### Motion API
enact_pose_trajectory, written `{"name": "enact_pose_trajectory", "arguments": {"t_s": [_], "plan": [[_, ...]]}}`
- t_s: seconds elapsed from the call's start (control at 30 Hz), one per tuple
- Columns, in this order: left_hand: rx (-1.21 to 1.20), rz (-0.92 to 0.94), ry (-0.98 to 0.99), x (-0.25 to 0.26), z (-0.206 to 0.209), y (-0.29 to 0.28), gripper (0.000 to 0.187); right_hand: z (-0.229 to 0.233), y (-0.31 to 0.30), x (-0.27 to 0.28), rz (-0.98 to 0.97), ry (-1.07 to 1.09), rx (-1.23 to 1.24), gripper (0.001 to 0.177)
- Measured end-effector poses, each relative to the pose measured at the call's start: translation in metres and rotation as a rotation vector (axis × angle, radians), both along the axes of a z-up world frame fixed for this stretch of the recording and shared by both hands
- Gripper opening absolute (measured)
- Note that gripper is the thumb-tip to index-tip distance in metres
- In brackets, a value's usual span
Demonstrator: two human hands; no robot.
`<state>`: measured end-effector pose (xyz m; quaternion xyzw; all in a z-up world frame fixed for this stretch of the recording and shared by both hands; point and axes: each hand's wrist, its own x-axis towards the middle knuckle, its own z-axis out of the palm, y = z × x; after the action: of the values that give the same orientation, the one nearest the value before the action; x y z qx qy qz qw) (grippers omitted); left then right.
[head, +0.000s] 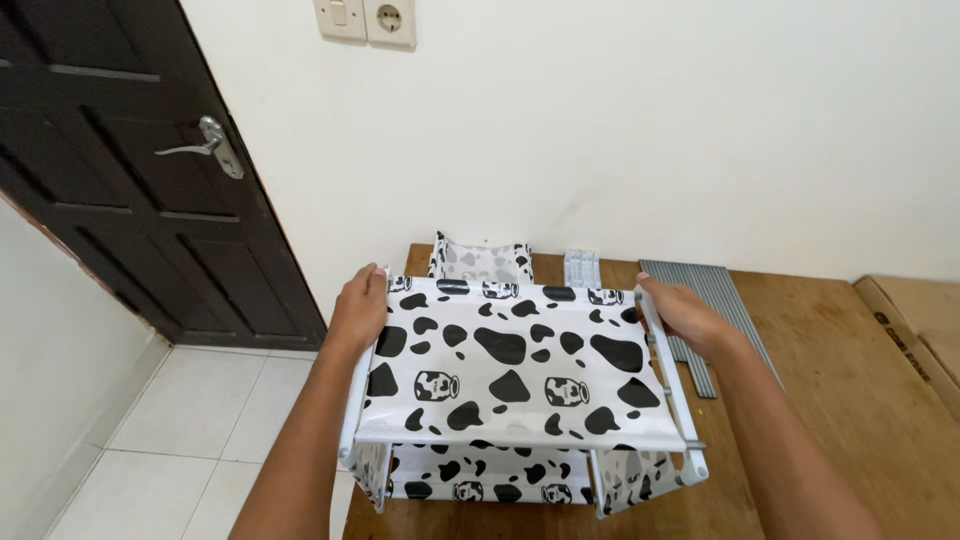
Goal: The person assembles a small storage unit by inserting metal rods into fabric sleeves and connecting white plastic corner pieces. They then attach a fabric top to the frame and place the finished unit on the floor.
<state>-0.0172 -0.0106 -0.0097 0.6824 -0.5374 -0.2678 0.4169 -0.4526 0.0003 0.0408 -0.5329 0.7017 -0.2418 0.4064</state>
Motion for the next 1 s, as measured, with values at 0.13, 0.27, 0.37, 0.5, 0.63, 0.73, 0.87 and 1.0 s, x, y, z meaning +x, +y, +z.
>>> {"name": "enact_pose_trajectory", "arguments": {"t_s": [0.13,0.27,0.37,0.5,0.63,0.73,0.87,1.0], "plan": [[0.073,0.064,0.009,0.011,0.006,0.013,0.05,0.009,0.044,-0.002,-0.099,-0.092,0.001,0.042],[0.043,0.062,0.213,0.023,0.013,0.048,0.043,0.003,0.096,-0.012,-0.07,-0.231,0.092,0.039],[0.152,0.065,0.356,0.022,0.017,0.078,0.039,-0.007,0.129,-0.021,-0.1,-0.315,0.149,0.039],[0.226,0.065,0.414,0.014,0.022,0.113,0.038,-0.023,0.155,-0.029,-0.096,-0.455,0.165,0.032],[0.2,0.036,0.374,0.003,0.024,0.123,0.038,-0.025,0.16,-0.028,-0.061,-0.578,0.136,0.026],[0.185,0.026,0.338,-0.001,0.022,0.124,0.039,-0.022,0.16,-0.021,-0.011,-0.594,0.093,0.029],[0.1,0.001,0.401,0.002,0.022,0.109,0.039,-0.016,0.147,-0.015,-0.029,-0.617,0.093,0.031],[0.09,0.009,0.407,0.007,0.023,0.098,0.04,-0.019,0.134,-0.008,0.047,-0.667,-0.014,0.03]]}}
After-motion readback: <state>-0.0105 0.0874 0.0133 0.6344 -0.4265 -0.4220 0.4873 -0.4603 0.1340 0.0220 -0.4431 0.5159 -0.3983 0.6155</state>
